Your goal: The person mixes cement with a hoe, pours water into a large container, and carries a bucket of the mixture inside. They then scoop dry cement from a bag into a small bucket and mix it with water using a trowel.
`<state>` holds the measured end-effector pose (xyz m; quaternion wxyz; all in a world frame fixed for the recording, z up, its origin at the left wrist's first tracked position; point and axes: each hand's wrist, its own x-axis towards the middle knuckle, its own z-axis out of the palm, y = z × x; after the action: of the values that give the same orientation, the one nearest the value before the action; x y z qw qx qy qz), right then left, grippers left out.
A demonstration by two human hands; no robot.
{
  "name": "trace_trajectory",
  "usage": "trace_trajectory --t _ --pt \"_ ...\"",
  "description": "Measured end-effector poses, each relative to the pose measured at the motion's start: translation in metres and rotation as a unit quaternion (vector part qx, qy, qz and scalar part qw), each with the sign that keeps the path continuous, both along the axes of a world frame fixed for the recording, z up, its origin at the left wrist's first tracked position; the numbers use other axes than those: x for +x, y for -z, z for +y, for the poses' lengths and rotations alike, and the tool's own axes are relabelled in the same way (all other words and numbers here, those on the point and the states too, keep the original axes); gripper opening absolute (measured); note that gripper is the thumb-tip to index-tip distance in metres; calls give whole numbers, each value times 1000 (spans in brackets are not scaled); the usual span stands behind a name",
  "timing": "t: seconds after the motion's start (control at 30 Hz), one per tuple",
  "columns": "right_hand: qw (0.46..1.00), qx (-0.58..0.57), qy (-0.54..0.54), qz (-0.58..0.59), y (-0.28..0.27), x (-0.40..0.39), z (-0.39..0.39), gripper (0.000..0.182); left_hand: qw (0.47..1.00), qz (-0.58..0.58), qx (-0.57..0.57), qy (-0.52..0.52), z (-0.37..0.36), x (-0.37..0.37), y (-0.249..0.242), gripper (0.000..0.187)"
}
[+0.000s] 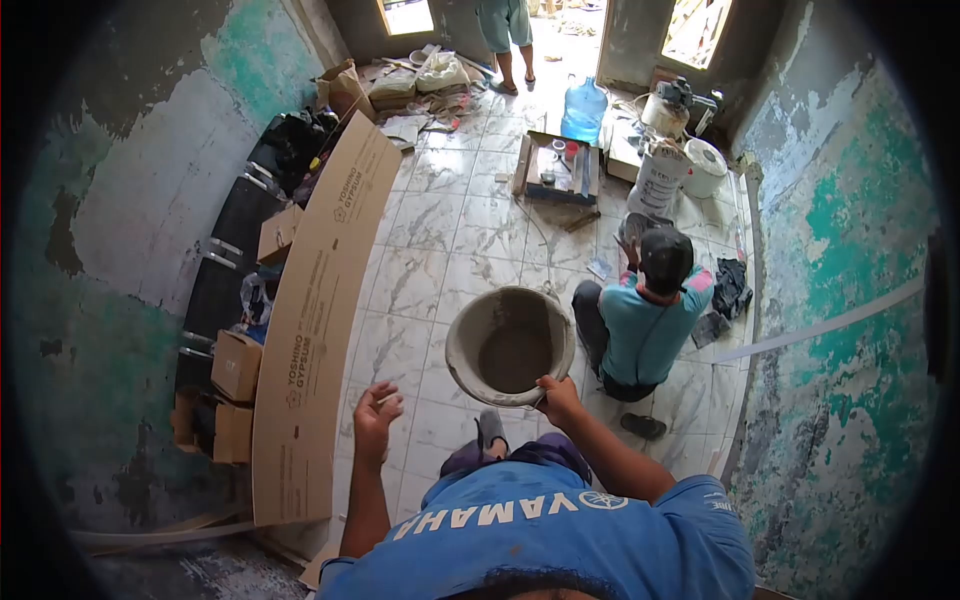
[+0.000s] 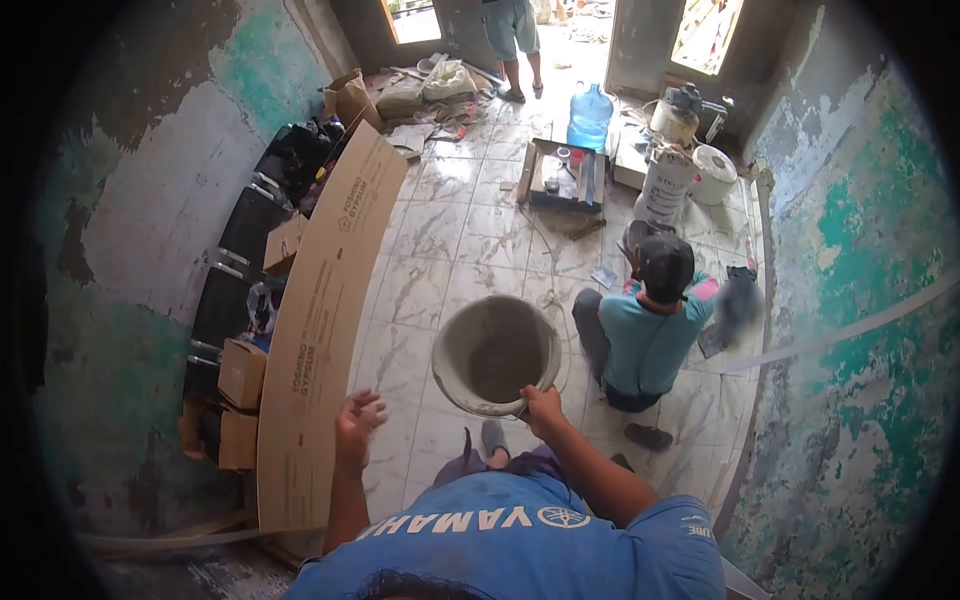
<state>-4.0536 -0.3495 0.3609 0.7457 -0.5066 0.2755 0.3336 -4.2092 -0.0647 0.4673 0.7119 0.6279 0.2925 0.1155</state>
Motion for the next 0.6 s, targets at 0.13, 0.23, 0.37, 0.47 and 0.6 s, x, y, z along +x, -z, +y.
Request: trace_trajectory --t 0.13,0.23,0.37,0.47,0.6 --pt "996 -44 71 -41 -4 92 20 39 942 -232 225 86 50 114 -146 32" --pt "988 -51 125 -68 24 163 33 44 788 -478 384 66 57 201 -235 29" --pt "979 -112 166 -30 36 275 67 47 598 -678 363 224 90 294 -294 28" --pt "982 -71 159 -76 94 374 94 55 528 -726 351 265 95 401 -326 46" --pt "987 -68 136 -49 39 491 155 48 546 -734 310 259 134 499 -343 36"
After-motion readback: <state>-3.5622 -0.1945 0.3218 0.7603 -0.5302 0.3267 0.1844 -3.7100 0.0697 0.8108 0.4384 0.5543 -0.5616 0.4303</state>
